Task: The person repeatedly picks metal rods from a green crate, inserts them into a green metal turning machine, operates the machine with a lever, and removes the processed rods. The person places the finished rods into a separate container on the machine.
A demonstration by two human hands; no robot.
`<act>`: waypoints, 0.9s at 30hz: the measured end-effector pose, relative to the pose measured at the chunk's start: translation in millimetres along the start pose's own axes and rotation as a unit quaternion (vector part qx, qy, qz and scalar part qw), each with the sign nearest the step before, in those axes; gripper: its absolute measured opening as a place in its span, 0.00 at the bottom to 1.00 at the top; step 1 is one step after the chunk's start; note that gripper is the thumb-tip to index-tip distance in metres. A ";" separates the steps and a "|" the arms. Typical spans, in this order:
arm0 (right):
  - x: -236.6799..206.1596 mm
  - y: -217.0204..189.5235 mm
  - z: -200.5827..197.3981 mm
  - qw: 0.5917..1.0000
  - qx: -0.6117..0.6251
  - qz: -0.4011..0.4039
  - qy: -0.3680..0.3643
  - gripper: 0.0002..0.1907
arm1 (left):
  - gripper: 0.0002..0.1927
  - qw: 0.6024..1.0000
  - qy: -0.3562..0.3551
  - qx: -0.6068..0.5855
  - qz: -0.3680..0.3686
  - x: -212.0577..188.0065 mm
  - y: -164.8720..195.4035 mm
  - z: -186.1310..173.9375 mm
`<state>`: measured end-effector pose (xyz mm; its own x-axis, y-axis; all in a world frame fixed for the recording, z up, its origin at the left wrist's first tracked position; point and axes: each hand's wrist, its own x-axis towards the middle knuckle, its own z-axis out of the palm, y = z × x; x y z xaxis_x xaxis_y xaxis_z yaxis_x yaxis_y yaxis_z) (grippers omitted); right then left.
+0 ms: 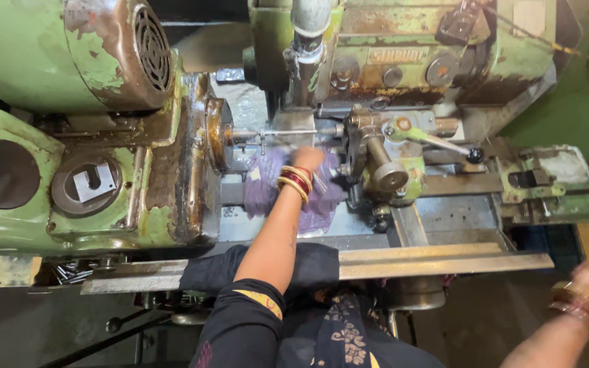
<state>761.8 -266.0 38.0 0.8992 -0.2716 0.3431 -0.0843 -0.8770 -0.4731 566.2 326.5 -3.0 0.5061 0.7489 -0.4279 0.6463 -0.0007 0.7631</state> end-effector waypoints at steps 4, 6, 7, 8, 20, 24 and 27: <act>-104.6 0.9 54.5 0.999 -0.008 0.032 0.035 0.18 | 0.17 0.952 -0.061 0.286 0.087 -13.8 2.2 10.4; -155.1 -16.7 88.5 0.994 0.004 -0.017 -0.105 0.16 | 0.16 0.940 -0.059 0.322 0.098 -24.9 2.9 6.2; -172.0 -24.3 100.3 0.978 -0.003 -0.051 -0.204 0.16 | 0.16 0.938 -0.055 0.325 0.106 -31.7 5.2 2.0; -180.7 -27.5 101.9 0.952 -0.006 -0.083 -0.294 0.15 | 0.16 0.936 -0.050 0.328 0.116 -39.5 9.5 -3.9; -268.9 7.3 29.6 0.948 0.046 -0.125 -0.290 0.26 | 0.14 0.864 0.233 0.044 0.444 -275.1 -70.4 -229.3; -385.5 -30.5 23.8 0.804 0.271 -0.168 -0.502 0.14 | 0.21 0.815 0.272 -0.267 0.437 -338.0 -212.2 -287.2; -468.3 -59.7 13.3 0.707 0.267 -0.229 -0.613 0.11 | 0.23 0.759 0.427 -0.388 0.302 -352.3 -323.9 -294.1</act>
<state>351.4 -81.1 -105.3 0.5034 0.8278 -0.2478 0.2161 -0.3982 -0.8915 10.5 257.8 43.0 -0.1927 0.9239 0.3305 -0.2551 -0.3724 0.8923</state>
